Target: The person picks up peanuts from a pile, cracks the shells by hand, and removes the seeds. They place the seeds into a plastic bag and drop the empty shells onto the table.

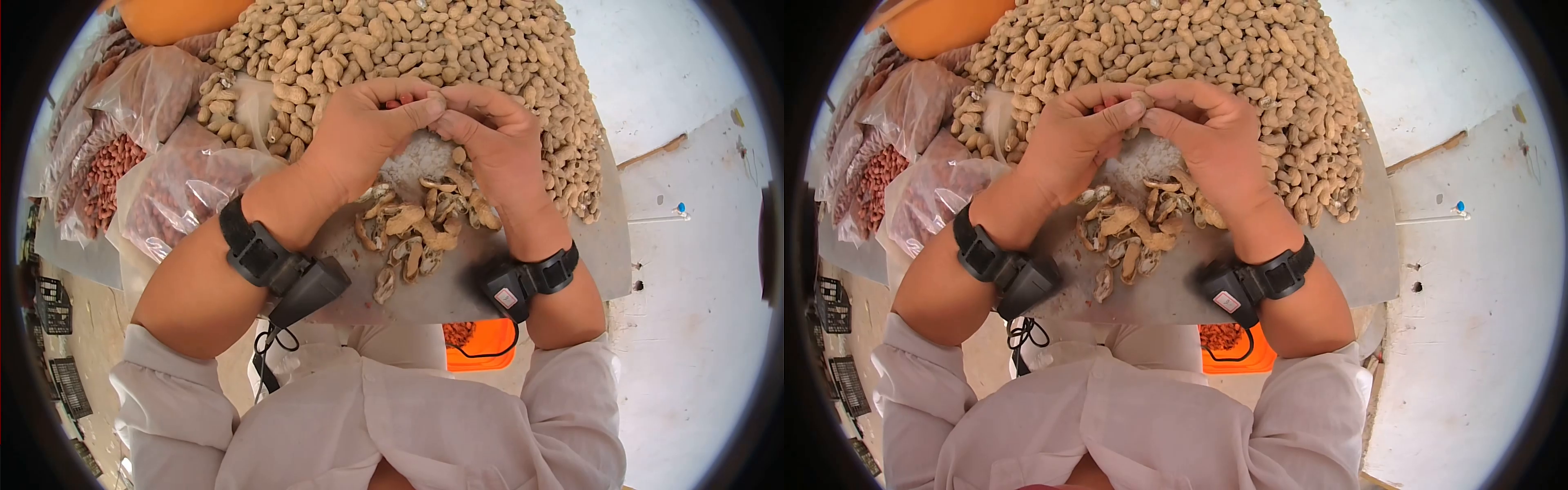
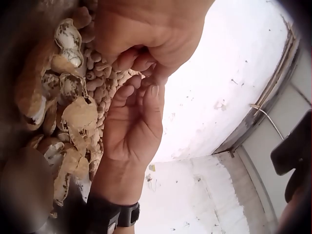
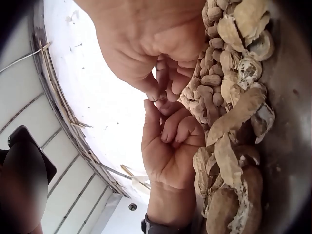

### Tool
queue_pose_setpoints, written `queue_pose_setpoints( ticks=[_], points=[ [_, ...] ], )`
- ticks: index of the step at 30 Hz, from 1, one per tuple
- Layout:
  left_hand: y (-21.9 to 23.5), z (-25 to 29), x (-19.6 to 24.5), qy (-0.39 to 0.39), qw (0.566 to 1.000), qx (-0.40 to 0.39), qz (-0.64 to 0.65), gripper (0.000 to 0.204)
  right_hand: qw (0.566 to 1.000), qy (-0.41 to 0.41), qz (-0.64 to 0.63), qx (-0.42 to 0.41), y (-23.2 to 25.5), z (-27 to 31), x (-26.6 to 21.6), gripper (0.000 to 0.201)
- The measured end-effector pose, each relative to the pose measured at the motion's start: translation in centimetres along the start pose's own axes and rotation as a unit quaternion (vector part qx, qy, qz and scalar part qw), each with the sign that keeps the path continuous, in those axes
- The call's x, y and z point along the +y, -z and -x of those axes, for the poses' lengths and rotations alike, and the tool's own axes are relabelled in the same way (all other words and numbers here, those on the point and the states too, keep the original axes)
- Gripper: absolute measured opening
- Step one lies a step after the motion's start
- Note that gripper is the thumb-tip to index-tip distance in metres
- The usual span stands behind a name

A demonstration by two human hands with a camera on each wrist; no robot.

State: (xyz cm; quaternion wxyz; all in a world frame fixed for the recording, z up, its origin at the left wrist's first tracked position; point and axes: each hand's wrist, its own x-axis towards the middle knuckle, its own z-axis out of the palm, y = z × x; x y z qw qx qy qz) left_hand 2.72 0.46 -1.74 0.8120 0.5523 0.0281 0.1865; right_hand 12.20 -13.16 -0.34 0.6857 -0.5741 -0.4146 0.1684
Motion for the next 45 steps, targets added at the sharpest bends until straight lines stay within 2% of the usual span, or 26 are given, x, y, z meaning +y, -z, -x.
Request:
queue_pose_setpoints(
  ticks=[3, 6, 9, 12, 13, 16, 18, 22, 28, 31, 34, 37, 40, 45],
  points=[
    [-0.3, 0.3, 0.1, -0.008, 0.999, 0.011, -0.046, 0.023, 0.992, 0.042, 0.116, 0.025, -0.5, 0.3, -0.3, 0.016],
    [-0.6, 0.6, 0.4, -0.019, 0.997, 0.014, -0.068, 0.023, 0.993, 0.074, 0.089, 0.020, -0.6, 0.3, 0.0, 0.016],
    [-0.6, 0.6, 0.6, -0.063, 0.990, -0.018, -0.126, 0.021, 0.997, 0.044, 0.065, 0.015, -0.3, 0.2, -0.3, 0.020],
    [-0.2, 0.5, 0.2, -0.116, 0.968, -0.032, -0.220, 0.018, 0.990, -0.051, -0.132, -0.024, -0.5, 0.2, -0.4, 0.026],
    [0.0, 0.5, 0.0, -0.132, 0.958, -0.032, -0.254, 0.017, 0.987, -0.066, -0.141, -0.033, -0.5, 0.3, -0.5, 0.027],
    [-0.1, 0.7, 0.0, -0.119, 0.952, -0.035, -0.280, 0.013, 0.986, -0.089, -0.134, -0.048, -0.5, 0.4, -0.7, 0.029],
    [-0.3, 0.8, 0.1, -0.124, 0.953, -0.033, -0.275, 0.011, 0.992, -0.084, -0.088, -0.037, -0.7, 0.6, -0.8, 0.028],
    [-0.6, 1.0, 0.0, -0.126, 0.962, -0.030, -0.239, 0.009, 0.992, -0.080, -0.098, -0.024, -1.0, 0.7, -0.9, 0.027],
    [-0.6, 1.0, 0.5, -0.124, 0.950, -0.033, -0.285, 0.008, 0.990, -0.080, -0.118, -0.013, -1.1, 0.8, -0.8, 0.024],
    [-0.9, 1.1, 0.5, -0.131, 0.962, -0.048, -0.236, 0.010, 0.990, -0.091, -0.108, -0.018, -0.9, 0.8, -0.9, 0.025],
    [-0.9, 0.7, 0.0, -0.112, 0.977, -0.059, -0.169, 0.012, 0.992, -0.093, -0.076, -0.031, -0.7, 0.6, -1.3, 0.027],
    [-0.3, 0.4, 1.0, 0.061, 0.995, -0.077, 0.013, 0.015, 0.995, -0.052, -0.041, -0.071, -0.2, 0.2, -1.4, 0.030],
    [-0.2, 0.5, 1.5, 0.105, 0.988, -0.095, 0.060, 0.016, 0.996, -0.013, -0.033, -0.082, 0.0, 0.2, -1.1, 0.032],
    [0.1, 0.4, 1.3, 0.093, 0.988, -0.121, 0.016, 0.017, 0.996, -0.001, -0.012, -0.094, 0.4, 0.1, -1.1, 0.033]
  ],
)
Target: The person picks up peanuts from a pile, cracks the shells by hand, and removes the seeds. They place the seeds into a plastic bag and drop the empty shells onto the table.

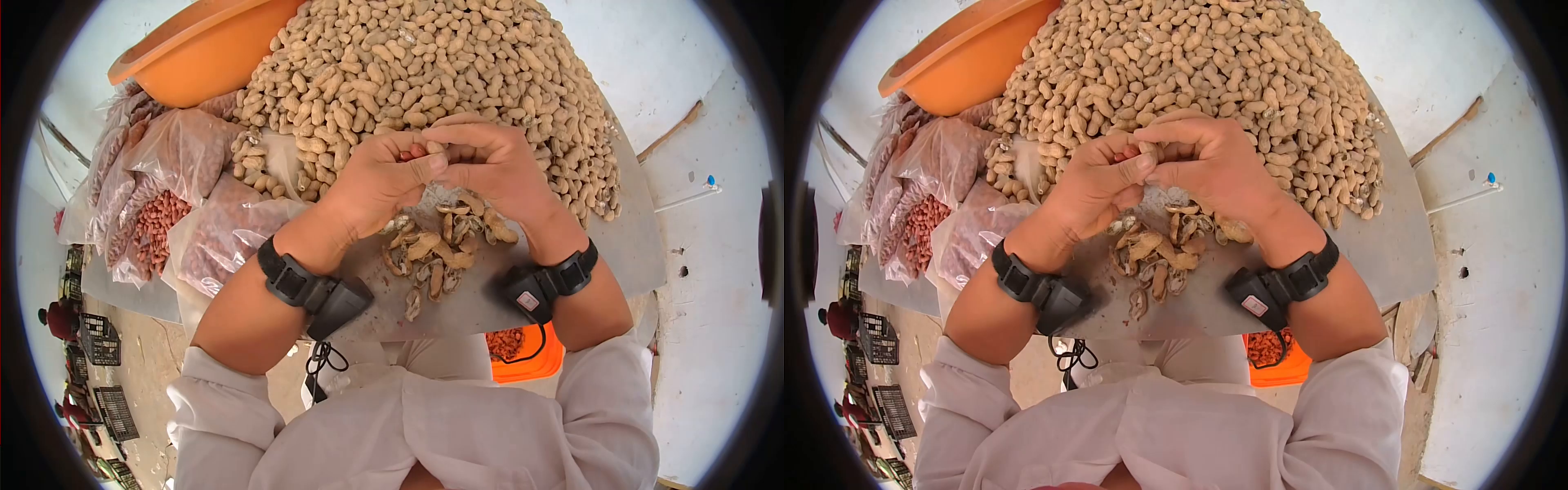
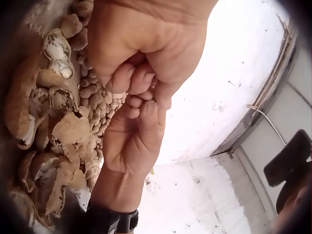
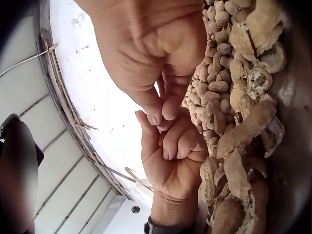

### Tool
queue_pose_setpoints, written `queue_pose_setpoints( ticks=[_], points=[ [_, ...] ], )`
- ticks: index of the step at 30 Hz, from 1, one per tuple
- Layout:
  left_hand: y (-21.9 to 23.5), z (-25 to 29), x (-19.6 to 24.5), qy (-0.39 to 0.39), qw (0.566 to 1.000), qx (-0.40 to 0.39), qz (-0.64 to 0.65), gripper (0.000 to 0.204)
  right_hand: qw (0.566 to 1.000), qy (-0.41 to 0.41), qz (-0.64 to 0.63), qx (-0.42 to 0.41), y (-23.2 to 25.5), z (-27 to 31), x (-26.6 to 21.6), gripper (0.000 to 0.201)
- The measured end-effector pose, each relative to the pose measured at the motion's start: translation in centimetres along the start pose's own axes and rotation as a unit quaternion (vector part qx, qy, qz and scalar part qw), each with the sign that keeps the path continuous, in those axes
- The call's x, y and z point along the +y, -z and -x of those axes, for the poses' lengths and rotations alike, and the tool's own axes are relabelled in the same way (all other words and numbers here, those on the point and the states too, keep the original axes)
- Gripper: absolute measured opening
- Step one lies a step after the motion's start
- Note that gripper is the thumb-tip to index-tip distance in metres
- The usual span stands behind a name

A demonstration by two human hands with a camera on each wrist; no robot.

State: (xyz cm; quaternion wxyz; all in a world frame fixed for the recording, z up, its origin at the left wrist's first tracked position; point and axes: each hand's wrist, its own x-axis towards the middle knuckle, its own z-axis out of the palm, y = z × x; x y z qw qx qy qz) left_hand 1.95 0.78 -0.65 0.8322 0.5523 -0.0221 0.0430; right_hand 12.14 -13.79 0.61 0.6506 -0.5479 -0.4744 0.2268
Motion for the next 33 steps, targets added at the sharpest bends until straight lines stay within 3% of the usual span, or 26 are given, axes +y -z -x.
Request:
queue_pose_setpoints(
  ticks=[7, 9, 16, 19, 27, 33],
  points=[
    [-0.5, 0.2, -0.5, -0.077, 0.980, 0.048, -0.177, 0.015, 0.999, -0.022, 0.044, -0.014, 0.1, 0.2, -0.7, 0.034],
    [-0.8, 0.2, -0.7, -0.091, 0.979, 0.058, -0.171, 0.015, 0.999, -0.013, 0.043, -0.023, 0.2, 0.2, -0.5, 0.033],
    [-1.2, 0.5, -0.8, -0.111, 0.988, 0.071, -0.081, 0.014, 0.996, 0.027, 0.089, 0.012, -0.4, 0.2, -0.6, 0.032],
    [-1.1, 0.4, -0.9, -0.077, 0.995, 0.066, 0.020, 0.014, 0.996, 0.030, 0.078, 0.029, -0.2, 0.2, 0.0, 0.032],
    [-1.7, 0.1, -1.4, -0.095, 0.986, 0.116, 0.073, 0.013, 0.982, 0.100, 0.146, 0.067, -1.0, 0.1, 0.7, 0.032],
    [-1.5, -0.2, -1.9, -0.117, 0.979, 0.129, 0.102, 0.012, 0.989, 0.052, 0.099, 0.096, -1.6, 0.5, 0.8, 0.032]
  ],
)
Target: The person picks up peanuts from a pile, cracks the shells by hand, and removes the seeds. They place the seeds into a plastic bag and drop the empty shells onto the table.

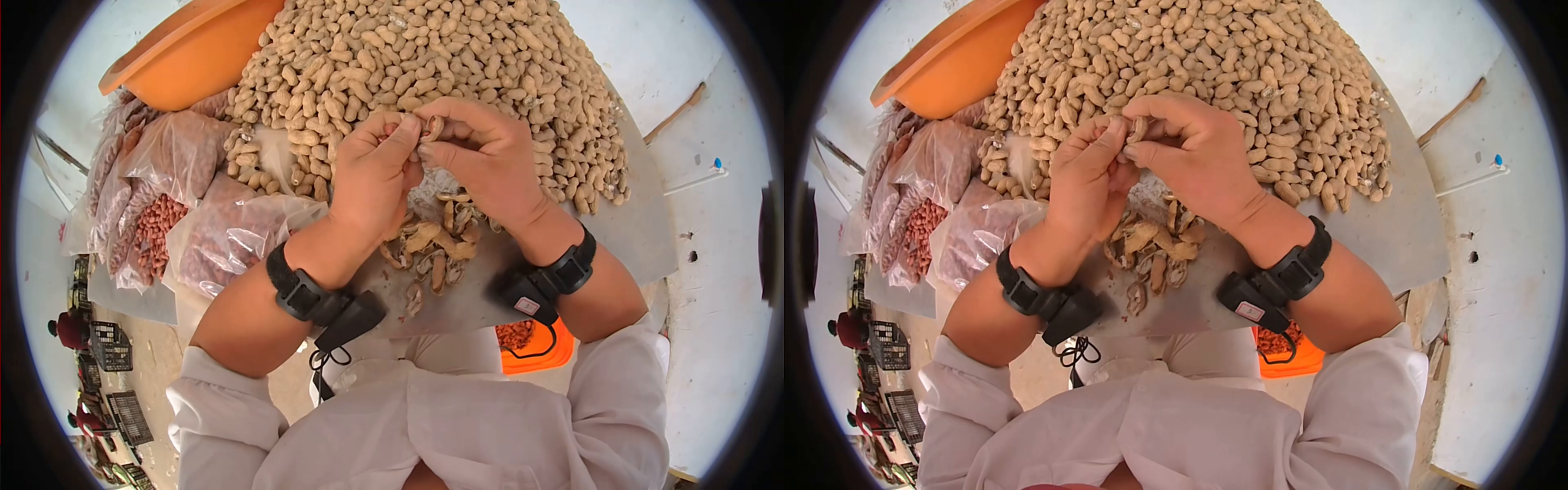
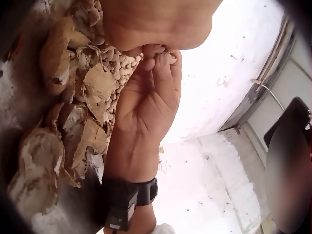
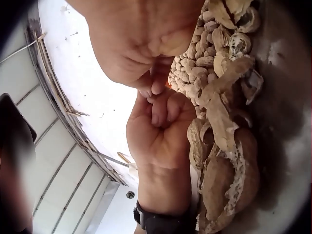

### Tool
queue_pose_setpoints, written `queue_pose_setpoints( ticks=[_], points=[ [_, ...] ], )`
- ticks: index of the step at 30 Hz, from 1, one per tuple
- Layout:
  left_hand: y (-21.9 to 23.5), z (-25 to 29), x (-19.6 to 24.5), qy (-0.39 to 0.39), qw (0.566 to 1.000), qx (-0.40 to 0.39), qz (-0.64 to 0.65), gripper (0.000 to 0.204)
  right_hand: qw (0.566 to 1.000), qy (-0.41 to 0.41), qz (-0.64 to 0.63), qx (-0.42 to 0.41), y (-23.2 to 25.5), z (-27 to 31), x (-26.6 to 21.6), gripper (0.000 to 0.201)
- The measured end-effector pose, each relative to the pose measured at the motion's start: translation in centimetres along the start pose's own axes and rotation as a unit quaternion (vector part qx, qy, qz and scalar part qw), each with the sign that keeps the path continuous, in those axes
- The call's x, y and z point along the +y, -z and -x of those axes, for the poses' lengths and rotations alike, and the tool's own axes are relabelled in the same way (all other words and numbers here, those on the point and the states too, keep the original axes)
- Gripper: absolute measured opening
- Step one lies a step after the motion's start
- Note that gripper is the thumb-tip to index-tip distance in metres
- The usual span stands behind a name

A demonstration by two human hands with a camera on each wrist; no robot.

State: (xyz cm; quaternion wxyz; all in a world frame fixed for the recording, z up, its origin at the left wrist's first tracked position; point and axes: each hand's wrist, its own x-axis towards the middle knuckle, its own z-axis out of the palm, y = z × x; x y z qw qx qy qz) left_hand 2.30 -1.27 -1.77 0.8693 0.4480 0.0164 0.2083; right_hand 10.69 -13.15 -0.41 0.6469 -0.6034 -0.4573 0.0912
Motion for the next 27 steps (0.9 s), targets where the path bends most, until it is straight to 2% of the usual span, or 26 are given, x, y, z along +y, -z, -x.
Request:
queue_pose_setpoints(
  ticks=[6, 9, 13, 16, 19, 22, 24, 27],
  points=[
    [-0.7, 0.2, 0.6, 0.005, 1.000, 0.018, -0.004, 0.014, 0.974, -0.040, -0.225, 0.001, -0.1, -0.3, 0.3, 0.037],
    [-0.1, 0.2, 0.4, 0.008, 0.999, 0.020, -0.024, 0.014, 0.956, -0.071, -0.283, -0.005, 0.4, -0.5, 0.3, 0.038],
    [0.3, 0.4, 0.5, 0.021, 0.996, 0.004, -0.092, 0.012, 0.974, -0.048, -0.222, -0.004, 1.3, -0.8, -0.4, 0.039],
    [-0.1, 0.6, 0.5, 0.105, 0.980, -0.043, -0.165, 0.015, 0.989, -0.023, -0.143, -0.026, 1.9, -1.0, -0.7, 0.039],
    [-0.5, 0.8, 0.7, 0.102, 0.981, -0.047, -0.158, 0.018, 0.997, -0.001, -0.072, -0.037, 2.0, -1.0, -0.9, 0.039],
    [-0.4, 0.7, 1.0, 0.127, 0.989, -0.036, -0.061, 0.014, 0.999, 0.032, -0.013, -0.043, 1.7, -0.7, -1.2, 0.040],
    [-0.1, 0.5, 1.0, 0.153, 0.986, -0.056, -0.018, 0.016, 0.997, 0.051, 0.037, -0.048, 1.6, -0.7, -1.1, 0.042],
    [0.4, 0.4, 1.0, 0.198, 0.975, -0.069, 0.071, 0.021, 0.971, 0.118, 0.199, -0.054, 1.8, -0.8, -1.2, 0.040]
  ],
)
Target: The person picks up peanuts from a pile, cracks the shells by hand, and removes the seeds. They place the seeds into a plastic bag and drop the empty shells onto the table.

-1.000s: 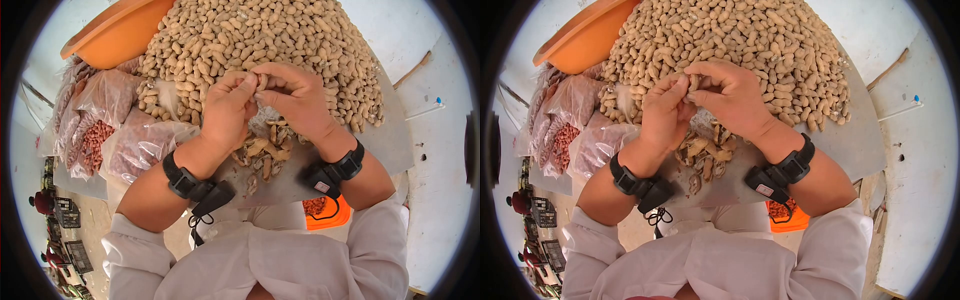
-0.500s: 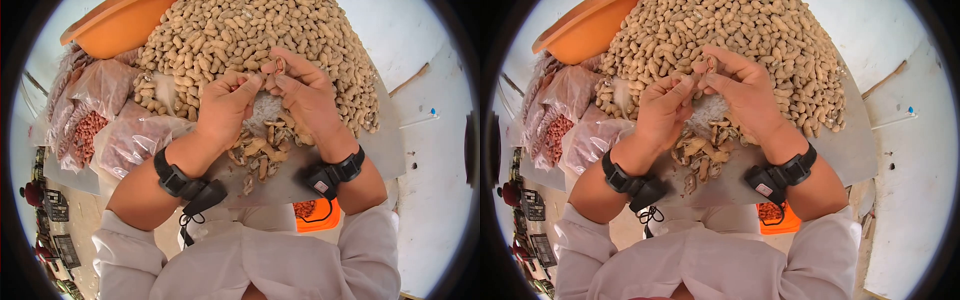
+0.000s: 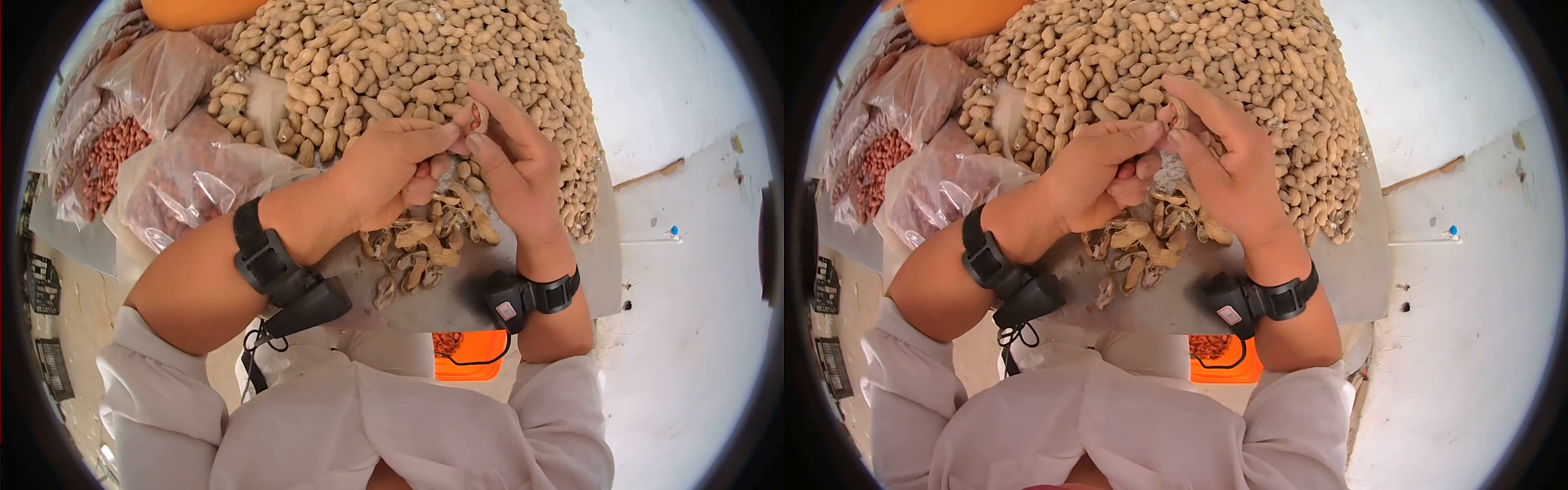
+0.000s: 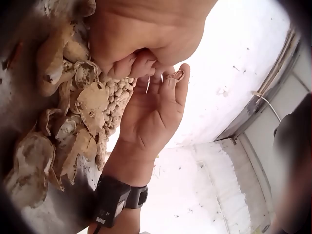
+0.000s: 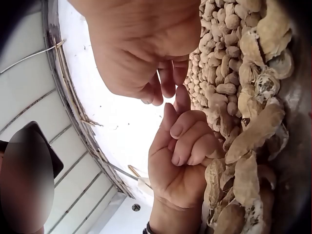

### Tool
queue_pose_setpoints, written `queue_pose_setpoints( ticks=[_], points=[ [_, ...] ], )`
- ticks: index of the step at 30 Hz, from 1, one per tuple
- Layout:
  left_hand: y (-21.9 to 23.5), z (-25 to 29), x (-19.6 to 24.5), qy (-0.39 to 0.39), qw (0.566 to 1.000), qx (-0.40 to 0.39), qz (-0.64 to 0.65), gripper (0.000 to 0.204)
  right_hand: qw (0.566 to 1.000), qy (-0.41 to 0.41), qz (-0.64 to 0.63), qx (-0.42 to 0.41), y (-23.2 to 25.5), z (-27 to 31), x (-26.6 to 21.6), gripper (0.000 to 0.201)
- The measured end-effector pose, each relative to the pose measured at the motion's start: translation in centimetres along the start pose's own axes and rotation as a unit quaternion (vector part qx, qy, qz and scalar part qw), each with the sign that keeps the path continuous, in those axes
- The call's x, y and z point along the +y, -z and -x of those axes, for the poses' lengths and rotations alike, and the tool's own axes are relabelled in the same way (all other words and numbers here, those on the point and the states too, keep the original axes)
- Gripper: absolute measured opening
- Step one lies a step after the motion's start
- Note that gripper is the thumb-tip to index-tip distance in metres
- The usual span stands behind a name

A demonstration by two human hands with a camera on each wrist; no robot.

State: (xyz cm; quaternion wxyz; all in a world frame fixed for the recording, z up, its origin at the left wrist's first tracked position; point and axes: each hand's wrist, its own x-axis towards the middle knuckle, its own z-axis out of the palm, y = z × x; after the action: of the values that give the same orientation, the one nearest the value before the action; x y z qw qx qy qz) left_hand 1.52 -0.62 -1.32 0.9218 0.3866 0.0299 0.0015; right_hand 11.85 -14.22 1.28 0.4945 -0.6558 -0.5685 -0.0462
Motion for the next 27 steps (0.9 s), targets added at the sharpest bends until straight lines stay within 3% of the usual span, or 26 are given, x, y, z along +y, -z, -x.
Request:
queue_pose_setpoints(
  ticks=[3, 6, 9, 12, 15, 22, 27],
  points=[
    [0.1, -0.2, 0.1, 0.030, 0.995, 0.010, 0.098, 0.027, 0.998, 0.054, 0.035, 0.004, -0.4, -0.3, -0.9, 0.037],
    [0.3, -0.5, 0.0, 0.053, 0.985, 0.022, 0.162, 0.027, 0.970, 0.166, 0.172, -0.054, -0.4, -0.8, -1.0, 0.034],
    [0.2, -0.5, 0.1, 0.065, 0.982, 0.017, 0.176, 0.025, 0.959, 0.182, 0.210, -0.049, -0.2, -0.9, -1.7, 0.034],
    [0.4, -0.6, -0.2, 0.067, 0.983, 0.016, 0.170, 0.024, 0.966, 0.134, 0.199, -0.093, -0.3, -0.7, -1.7, 0.035],
    [0.4, -0.6, 0.2, 0.064, 0.984, 0.007, 0.164, 0.023, 0.965, 0.162, 0.195, -0.067, -0.2, -0.8, -2.7, 0.035],
    [0.6, -0.6, -0.1, 0.056, 0.986, 0.001, 0.157, 0.026, 0.971, 0.123, 0.189, -0.075, -0.6, -0.6, -1.5, 0.035],
    [0.3, -0.4, -0.2, -0.040, 0.995, 0.038, 0.077, 0.018, 0.987, 0.063, 0.144, -0.016, -0.7, -0.5, -1.0, 0.027]
  ],
)
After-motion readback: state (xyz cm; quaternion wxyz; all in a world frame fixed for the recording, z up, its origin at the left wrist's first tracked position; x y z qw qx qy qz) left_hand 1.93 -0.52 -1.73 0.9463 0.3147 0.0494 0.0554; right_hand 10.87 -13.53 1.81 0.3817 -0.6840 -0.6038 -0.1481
